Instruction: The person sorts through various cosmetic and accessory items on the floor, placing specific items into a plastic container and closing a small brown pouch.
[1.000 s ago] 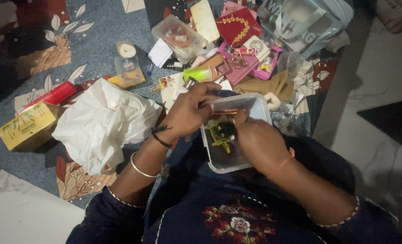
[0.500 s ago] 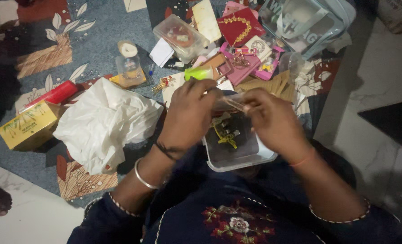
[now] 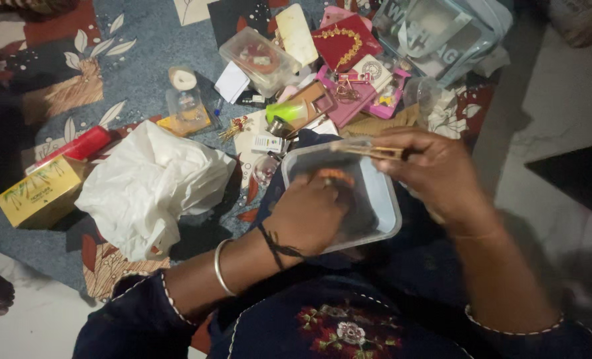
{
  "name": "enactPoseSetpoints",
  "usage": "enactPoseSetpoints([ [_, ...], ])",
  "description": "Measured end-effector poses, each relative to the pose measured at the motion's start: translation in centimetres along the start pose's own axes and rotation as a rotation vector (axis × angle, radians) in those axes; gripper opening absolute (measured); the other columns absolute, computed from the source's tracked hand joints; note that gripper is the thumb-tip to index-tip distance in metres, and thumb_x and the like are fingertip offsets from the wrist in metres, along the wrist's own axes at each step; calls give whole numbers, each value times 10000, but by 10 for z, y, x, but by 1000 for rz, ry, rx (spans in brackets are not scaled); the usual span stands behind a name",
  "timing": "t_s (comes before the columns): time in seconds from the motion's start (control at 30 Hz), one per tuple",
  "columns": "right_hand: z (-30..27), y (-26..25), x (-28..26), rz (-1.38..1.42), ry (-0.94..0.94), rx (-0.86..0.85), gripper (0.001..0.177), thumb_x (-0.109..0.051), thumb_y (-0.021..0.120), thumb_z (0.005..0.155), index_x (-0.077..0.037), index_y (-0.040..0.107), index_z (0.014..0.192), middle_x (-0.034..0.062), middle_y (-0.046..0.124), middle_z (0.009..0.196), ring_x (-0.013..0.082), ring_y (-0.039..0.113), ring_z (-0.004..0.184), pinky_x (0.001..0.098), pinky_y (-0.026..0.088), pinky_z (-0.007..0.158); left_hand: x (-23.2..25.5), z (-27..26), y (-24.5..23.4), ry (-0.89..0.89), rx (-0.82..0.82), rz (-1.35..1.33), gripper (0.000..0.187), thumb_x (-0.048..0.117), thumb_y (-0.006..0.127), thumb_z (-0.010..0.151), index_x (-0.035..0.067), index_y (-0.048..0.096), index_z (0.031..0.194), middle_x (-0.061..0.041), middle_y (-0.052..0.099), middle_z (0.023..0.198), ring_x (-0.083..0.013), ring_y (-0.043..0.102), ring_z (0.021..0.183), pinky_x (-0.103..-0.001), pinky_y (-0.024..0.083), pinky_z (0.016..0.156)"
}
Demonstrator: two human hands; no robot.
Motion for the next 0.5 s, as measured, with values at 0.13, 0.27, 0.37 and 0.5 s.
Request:
enactPoseSetpoints([
  [0.13,-11,34,-36,-690,-498,9,231,-35,773,851,-31,757,1082,134,716,1077,265,679,999,356,572,829,1,-14,-4,-10,-91,-155,236,254,648,762,93,752,898,-125,682,986,-326,603,1044,-465,433,911],
  [0.27,-15,70,-28,-1101,-598,6,130,-132,776,832,-92,734,948,84,726,958,280,681,912,401,551,762,1,-26,-22,-10,2,-43,195,198,615,817,107,756,917,-140,688,1077,-308,607,1137,-454,411,1033],
  [0.37,-13,86,-20,-1209,-682,-35,120,-133,742,804,-83,697,904,84,713,926,296,663,933,425,546,734,3,-33,-26,-4,43,-39,304,160,596,793,113,775,1034,-116,706,1109,-291,605,1150,-514,348,1094],
  [0.5,4,103,8,-1248,-683,-254,182,-122,688,816,-47,653,978,110,687,998,330,642,972,448,550,783,10,-36,-18,28,-58,-86,287,166,580,850,100,768,1057,-76,725,1118,-277,599,1195,-587,283,1158],
])
Point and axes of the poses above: each hand's wrist, its own z-axis towards the middle knuckle, its own y-axis out of the palm, x = y × z, the point moved 10 cm from there along z, towards the middle knuckle
